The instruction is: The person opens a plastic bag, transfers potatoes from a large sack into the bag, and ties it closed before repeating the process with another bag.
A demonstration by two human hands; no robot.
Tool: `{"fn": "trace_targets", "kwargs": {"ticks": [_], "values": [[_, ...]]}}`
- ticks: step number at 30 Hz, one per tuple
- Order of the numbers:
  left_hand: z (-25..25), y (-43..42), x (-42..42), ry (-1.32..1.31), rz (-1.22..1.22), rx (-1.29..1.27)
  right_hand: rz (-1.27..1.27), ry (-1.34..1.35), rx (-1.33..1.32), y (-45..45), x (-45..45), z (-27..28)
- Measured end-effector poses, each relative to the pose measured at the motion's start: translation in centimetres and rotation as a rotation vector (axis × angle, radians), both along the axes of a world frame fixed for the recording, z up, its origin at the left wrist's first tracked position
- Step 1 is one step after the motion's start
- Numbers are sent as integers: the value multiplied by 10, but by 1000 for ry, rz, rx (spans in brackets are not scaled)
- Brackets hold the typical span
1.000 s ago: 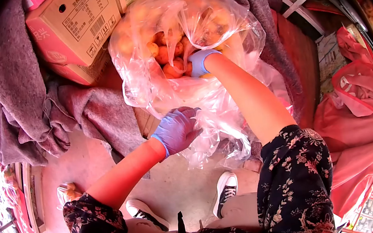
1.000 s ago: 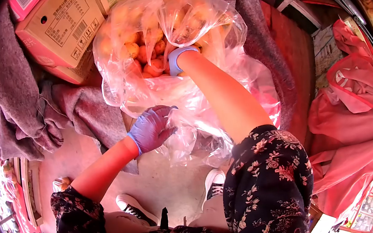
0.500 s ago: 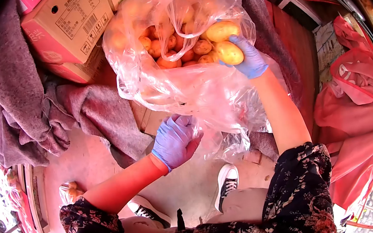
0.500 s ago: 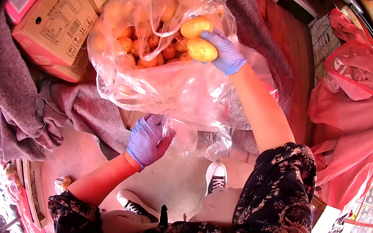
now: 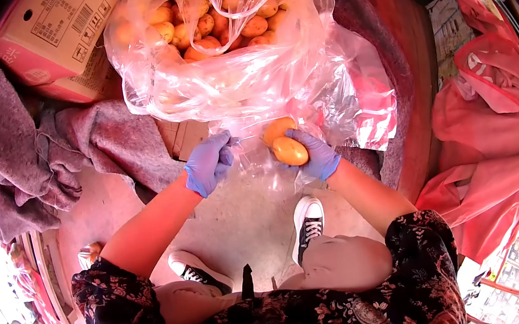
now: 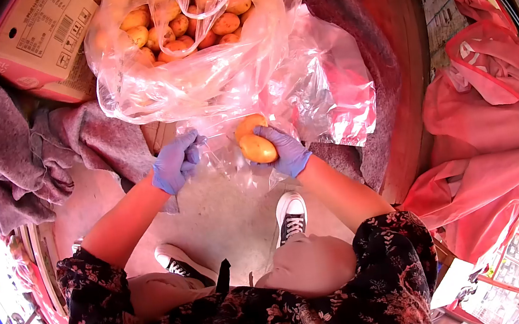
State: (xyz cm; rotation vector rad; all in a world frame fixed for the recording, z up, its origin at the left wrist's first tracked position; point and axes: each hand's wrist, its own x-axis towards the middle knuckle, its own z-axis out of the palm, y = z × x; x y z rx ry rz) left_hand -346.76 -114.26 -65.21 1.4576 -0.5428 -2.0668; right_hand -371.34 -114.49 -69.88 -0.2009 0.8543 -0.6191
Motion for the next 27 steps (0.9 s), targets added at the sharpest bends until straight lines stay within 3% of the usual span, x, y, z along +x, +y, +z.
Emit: {"fn": "trace_targets", "kwargs": {"ticks": [3,6,9,14,17,20,23,25,27], "values": [[7,-5,16,-32,54,45,34,928,-781,-31,-12,-18],[13,-6,23,2,55,70,217,1610,-1260,-47,-15,19],[5,-11,26,87,-20,101,619,1764,-1304,-63,-12,31],[7,-15,10,221,-125,75,901,1563,-1317,-78,-20,43],[9,-22,9,233,-157,50,1025,1524,-1319,-83,-5,121],[47,-20,7,100,-271,-70,528,1083,-1303,-93,23,189],[58,-18,-1,44,-556,-244,383,1370,-1824,-143,43,168],[71,-13,-5,48,-579,-278,695,1760,-1667,-182,59,143],[76,-14,-8,10,-622,-248,958,1830,-1362,-221,68,130]]}}
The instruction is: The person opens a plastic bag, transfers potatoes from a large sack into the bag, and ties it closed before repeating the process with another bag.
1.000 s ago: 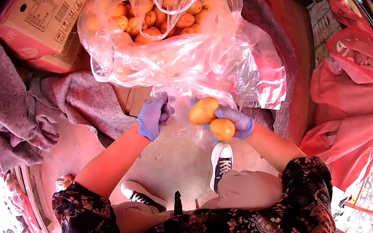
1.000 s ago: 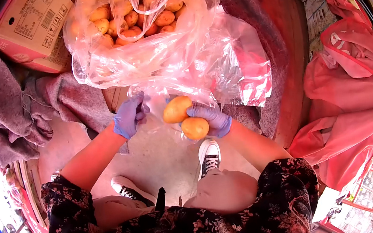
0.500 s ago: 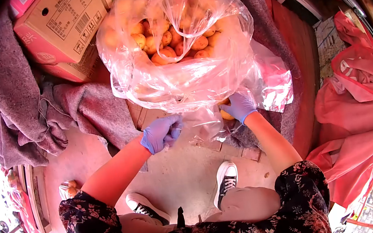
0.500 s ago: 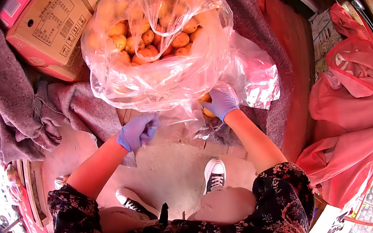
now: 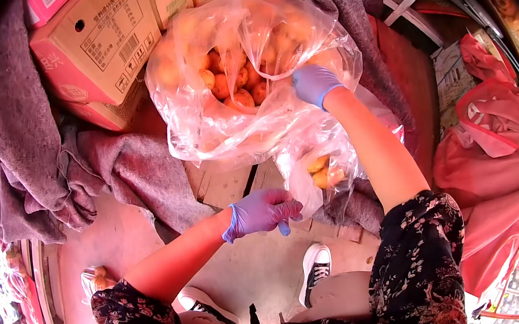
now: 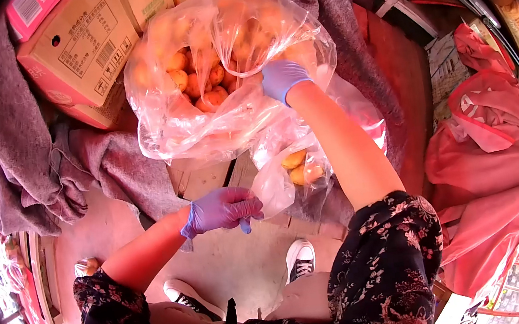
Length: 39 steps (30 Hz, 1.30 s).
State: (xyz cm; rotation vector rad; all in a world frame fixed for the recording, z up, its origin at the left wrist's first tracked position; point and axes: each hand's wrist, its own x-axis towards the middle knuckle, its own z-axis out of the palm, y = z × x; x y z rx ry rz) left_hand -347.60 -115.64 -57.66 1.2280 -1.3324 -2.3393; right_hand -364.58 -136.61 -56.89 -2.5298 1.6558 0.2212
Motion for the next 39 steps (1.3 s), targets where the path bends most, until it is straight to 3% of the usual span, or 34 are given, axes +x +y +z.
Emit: {"fn": "trace_targets", "kwargs": {"ticks": [2,5,7,9,11,14,16,18,20,22,24,26,28,30,33,35,39], "values": [[-4,-3,2,26,12,-8,-68,24,-33,-28,4,2],[-7,-7,4,15,52,-44,31,-290,-358,-75,4,22],[-8,-9,6,-26,54,-63,169,-452,-562,-87,6,71],[-15,-10,7,-54,74,-88,246,-469,-723,-97,-5,90],[-18,-13,7,-65,74,-95,153,-422,-803,-97,-12,95],[-21,-16,7,-38,69,-74,-73,-57,-483,-63,-23,71],[-24,-17,8,-2,84,-54,-176,80,-336,-8,-1,89],[-19,-18,8,5,67,-136,-23,-9,-554,35,15,98],[-18,-16,6,17,54,-174,459,-322,-690,59,34,102],[-18,-17,1,39,42,-187,695,-379,-293,66,54,85],[-19,-18,-5,51,13,-234,453,90,216,46,65,65],[-22,-18,-7,61,9,-284,298,156,250,5,58,17],[-25,-18,-6,63,21,-336,143,-210,-290,-20,29,-24],[-29,-18,-2,59,25,-340,46,55,-689,-39,23,-13],[-40,-18,0,42,35,-303,-69,-81,-538,-86,14,33],[-47,-19,1,27,25,-302,-37,-254,-908,-113,2,37],[-52,-26,0,28,23,-373,-113,-20,-234,-120,9,29]]}}
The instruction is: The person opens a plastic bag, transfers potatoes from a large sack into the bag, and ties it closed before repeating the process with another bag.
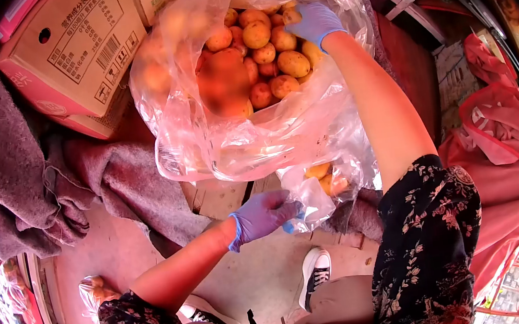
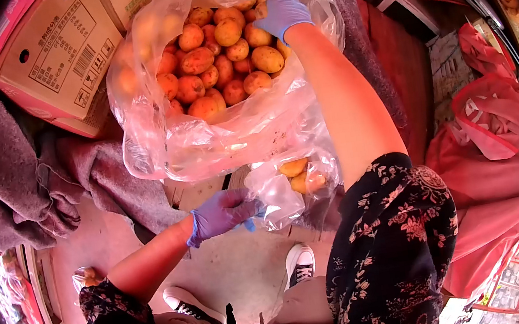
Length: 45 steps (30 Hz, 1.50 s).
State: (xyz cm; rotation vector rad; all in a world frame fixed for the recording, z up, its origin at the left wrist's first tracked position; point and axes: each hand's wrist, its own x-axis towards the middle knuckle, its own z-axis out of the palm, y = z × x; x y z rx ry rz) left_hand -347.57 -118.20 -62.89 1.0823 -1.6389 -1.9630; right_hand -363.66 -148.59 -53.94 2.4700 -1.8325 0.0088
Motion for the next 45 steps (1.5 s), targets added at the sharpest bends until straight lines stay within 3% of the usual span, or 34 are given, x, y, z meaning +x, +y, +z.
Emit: {"fn": "trace_targets", "kwargs": {"ticks": [3,4,5,7,8,11,12,13,14,15,16,17,19,22,25,26,29,30,31,34,36,39,42,45], "values": [[-1,-3,2,-24,19,-10,-38,-139,-86,-11,-5,-38],[0,-3,2,-39,24,-10,-13,-179,-228,-11,-7,-47],[-1,-3,3,-29,34,8,-99,-217,-111,-20,-10,-48],[1,-4,5,-7,51,40,-33,-573,-15,-15,-18,-43],[3,-5,6,-28,56,60,-35,-680,-105,-11,-14,-47],[5,-5,8,-65,76,108,150,-1445,187,21,-3,-26],[1,-4,8,-63,81,114,213,-1416,238,10,-2,-39],[0,-5,7,-61,82,119,107,-1461,300,17,16,-41],[0,-6,7,-67,70,124,166,-1277,290,27,25,-39],[1,-7,7,-73,58,128,273,-1148,146,28,39,-50],[3,-8,7,-78,48,133,321,-847,-69,26,52,-63],[4,-8,7,-51,67,136,300,-823,-224,26,66,-72],[6,-7,8,7,110,142,233,-898,46,28,63,-66],[7,-9,13,-46,88,142,366,-764,192,29,51,-54],[5,-6,14,-89,93,168,258,-718,292,38,47,-51],[6,-4,13,-73,95,178,230,-617,214,43,48,-51],[7,4,13,-45,118,215,364,-799,-47,59,33,-63],[8,6,14,-42,138,227,239,-1011,122,65,22,-64],[10,8,14,-39,157,239,192,-1424,259,77,10,-69],[19,14,16,-44,260,210,255,-1937,613,119,-37,-51],[22,21,17,52,438,180,372,-2043,887,164,-68,-30],[16,21,23,255,650,226,417,-1984,1073,226,-111,-21],[28,22,25,336,765,348,216,-2058,1101,273,-130,-48],[12,22,25,561,731,340,101,-1815,1197,282,-111,-67]]}}
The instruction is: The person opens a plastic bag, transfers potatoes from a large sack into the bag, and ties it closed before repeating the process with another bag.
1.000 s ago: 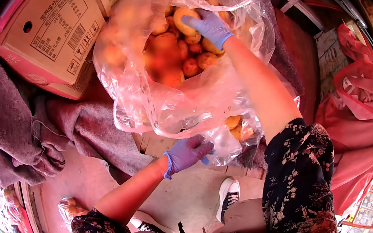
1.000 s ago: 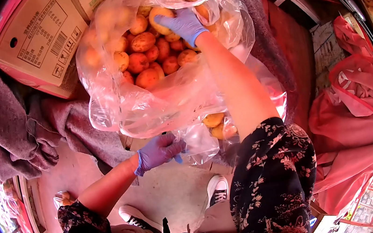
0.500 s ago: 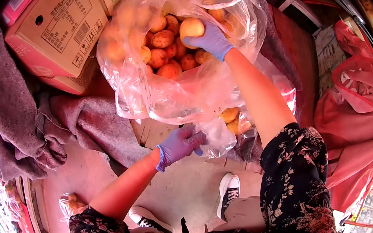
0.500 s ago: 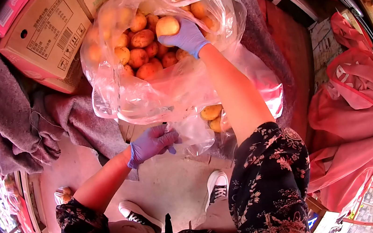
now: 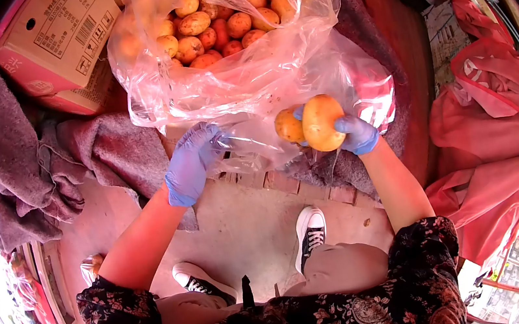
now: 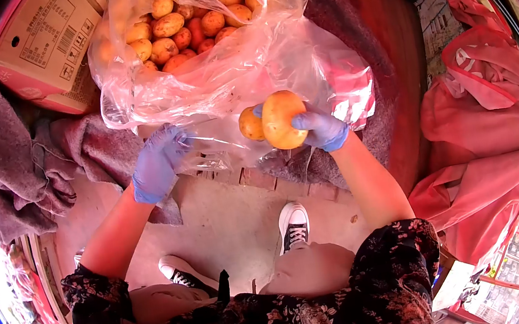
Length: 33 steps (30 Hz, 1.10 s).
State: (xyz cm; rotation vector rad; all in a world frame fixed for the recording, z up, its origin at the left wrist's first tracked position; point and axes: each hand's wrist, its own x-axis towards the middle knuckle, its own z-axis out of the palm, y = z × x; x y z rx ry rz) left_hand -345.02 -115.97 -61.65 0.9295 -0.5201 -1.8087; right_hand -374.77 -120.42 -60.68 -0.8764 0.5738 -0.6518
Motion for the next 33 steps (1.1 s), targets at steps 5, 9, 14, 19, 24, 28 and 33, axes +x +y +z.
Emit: {"fn": "trace_targets", "kwargs": {"ticks": [5,9,14,19,24,28,33], "values": [[18,6,-9,187,-51,139,38,698,-351,-12,68,-31],[-9,5,1,339,-142,75,104,1332,-1031,2,100,-69],[7,6,-6,192,62,293,213,1459,-1223,10,94,-52],[-11,-3,1,354,-10,230,-12,858,-924,-15,80,62],[-2,-7,-5,404,-80,258,-335,546,-985,-107,133,53],[5,-10,-8,355,-88,317,-161,943,-959,-191,169,2],[3,-14,-5,363,-57,394,-389,1517,-1364,-227,148,-7]]}}
